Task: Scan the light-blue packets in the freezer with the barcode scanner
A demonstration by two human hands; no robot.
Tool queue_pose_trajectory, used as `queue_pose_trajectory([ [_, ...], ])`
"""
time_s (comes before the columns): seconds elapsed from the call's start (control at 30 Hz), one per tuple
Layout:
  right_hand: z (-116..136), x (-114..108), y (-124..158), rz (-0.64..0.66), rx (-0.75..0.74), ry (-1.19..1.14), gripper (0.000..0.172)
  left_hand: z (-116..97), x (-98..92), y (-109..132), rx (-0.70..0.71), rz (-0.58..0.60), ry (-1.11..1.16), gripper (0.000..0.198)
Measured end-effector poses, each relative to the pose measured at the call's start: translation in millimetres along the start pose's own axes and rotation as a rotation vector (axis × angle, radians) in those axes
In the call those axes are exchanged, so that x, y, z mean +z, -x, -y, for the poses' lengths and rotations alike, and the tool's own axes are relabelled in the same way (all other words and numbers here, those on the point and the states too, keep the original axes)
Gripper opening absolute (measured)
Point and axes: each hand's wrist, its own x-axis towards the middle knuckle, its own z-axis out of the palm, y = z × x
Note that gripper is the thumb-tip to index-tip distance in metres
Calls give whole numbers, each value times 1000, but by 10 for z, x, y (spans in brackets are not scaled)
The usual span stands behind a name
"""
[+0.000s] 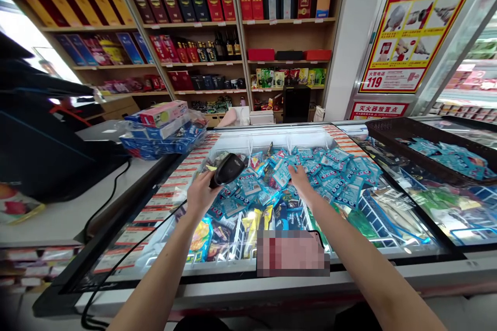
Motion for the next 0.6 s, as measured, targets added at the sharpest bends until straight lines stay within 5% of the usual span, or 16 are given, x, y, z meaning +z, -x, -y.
queue_pose_trajectory([
  [0.13,3,-158,-30,-116,41,-89,36,-119,67,-87,49,27,29,40],
  [0.33,28,-106,23,-230,-182,-89,39,-261,151,-153,137,51,36,37],
  [0.6,-54,-37,-80,-141,-263,-208,48,-283,132,-143,334,163,-37,37],
])
